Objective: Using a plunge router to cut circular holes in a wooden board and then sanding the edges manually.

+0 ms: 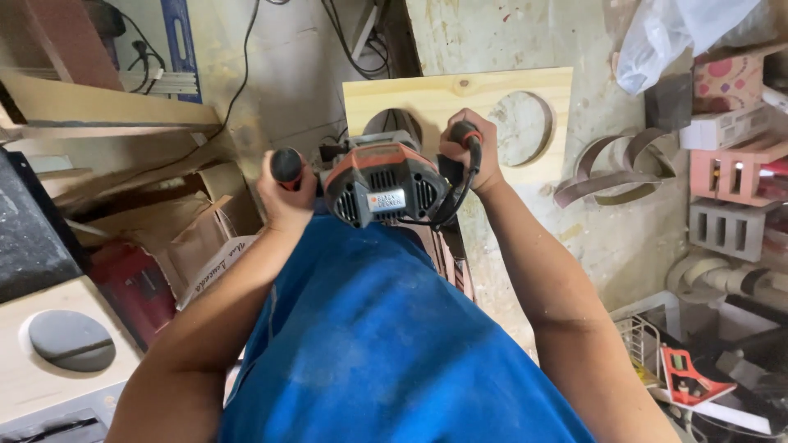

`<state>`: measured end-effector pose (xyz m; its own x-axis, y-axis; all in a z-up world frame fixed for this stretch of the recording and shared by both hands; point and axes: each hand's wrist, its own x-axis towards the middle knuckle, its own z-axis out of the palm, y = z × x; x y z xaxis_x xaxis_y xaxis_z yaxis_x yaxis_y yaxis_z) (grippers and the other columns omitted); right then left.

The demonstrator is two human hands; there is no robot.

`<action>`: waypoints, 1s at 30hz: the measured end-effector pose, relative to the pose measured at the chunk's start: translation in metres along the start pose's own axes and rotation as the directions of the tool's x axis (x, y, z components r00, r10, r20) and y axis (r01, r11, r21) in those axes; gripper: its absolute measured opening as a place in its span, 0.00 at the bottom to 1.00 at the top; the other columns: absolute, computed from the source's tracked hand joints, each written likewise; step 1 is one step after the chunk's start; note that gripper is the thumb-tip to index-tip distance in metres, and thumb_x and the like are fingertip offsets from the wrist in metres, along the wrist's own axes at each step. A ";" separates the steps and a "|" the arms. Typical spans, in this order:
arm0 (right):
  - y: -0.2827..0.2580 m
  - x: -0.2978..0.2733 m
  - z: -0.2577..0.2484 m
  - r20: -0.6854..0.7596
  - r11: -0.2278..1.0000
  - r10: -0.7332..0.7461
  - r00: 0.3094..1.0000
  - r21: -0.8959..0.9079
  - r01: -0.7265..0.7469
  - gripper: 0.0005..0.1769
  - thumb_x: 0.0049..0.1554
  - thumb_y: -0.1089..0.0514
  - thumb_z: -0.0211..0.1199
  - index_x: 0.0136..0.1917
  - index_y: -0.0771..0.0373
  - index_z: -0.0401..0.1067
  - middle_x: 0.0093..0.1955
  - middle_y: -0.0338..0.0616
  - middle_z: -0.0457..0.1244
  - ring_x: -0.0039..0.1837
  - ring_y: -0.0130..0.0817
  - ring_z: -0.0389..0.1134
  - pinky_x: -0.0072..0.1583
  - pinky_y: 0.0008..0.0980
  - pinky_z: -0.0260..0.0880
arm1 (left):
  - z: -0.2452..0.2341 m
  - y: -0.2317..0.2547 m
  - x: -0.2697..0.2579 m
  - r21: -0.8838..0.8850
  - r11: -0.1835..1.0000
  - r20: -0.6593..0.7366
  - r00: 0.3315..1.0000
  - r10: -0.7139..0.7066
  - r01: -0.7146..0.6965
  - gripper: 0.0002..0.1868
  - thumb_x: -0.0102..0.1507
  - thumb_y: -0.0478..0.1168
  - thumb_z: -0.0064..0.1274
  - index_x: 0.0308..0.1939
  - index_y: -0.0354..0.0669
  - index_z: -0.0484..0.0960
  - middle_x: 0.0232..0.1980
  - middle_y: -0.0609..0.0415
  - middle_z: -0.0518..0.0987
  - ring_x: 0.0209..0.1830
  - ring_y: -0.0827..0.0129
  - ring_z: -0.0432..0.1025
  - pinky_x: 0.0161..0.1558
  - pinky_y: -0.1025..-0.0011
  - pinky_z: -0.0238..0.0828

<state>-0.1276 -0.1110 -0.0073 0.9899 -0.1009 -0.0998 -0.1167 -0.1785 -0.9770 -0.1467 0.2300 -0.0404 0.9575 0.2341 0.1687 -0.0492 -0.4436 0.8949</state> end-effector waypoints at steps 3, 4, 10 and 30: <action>0.007 -0.008 -0.017 0.010 0.999 0.010 1.000 -0.043 -0.009 0.11 0.42 0.57 0.71 0.38 0.57 0.73 0.31 0.39 0.66 0.37 0.29 0.66 0.46 0.26 0.66 | 0.007 0.009 -0.015 -0.017 1.000 0.002 1.000 -0.012 0.012 0.11 0.55 0.33 0.62 0.38 0.50 0.79 0.32 0.45 0.82 0.37 0.44 0.82 0.47 0.63 0.77; 0.009 -0.010 -0.022 0.011 0.999 0.012 1.000 -0.045 -0.012 0.11 0.42 0.57 0.71 0.38 0.57 0.73 0.31 0.39 0.66 0.37 0.29 0.66 0.46 0.26 0.66 | 0.012 0.010 -0.018 -0.018 1.000 0.002 1.000 -0.015 0.015 0.11 0.55 0.33 0.62 0.38 0.50 0.79 0.32 0.45 0.82 0.37 0.44 0.82 0.47 0.63 0.77; 0.012 -0.006 -0.038 0.025 0.999 0.004 1.000 -0.051 -0.003 0.10 0.41 0.55 0.70 0.37 0.57 0.73 0.31 0.38 0.66 0.38 0.30 0.65 0.46 0.27 0.65 | 0.029 0.023 -0.026 -0.042 0.999 -0.031 0.999 -0.031 0.030 0.11 0.55 0.32 0.60 0.38 0.49 0.80 0.31 0.45 0.82 0.37 0.47 0.82 0.46 0.64 0.77; -0.008 0.032 -0.087 0.042 0.980 -0.018 0.999 -0.199 0.026 0.06 0.44 0.57 0.71 0.36 0.54 0.75 0.34 0.40 0.65 0.40 0.33 0.67 0.49 0.29 0.66 | 0.087 0.054 -0.014 0.018 0.988 -0.083 0.985 -0.150 0.152 0.13 0.62 0.39 0.62 0.47 0.48 0.76 0.34 0.38 0.83 0.38 0.34 0.80 0.42 0.47 0.78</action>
<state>-0.1020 -0.1982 0.0140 0.9943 -0.0569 -0.0903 -0.1050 -0.3722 -0.9222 -0.1382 0.1278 -0.0305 0.9271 0.3688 0.0667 0.1015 -0.4183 0.9026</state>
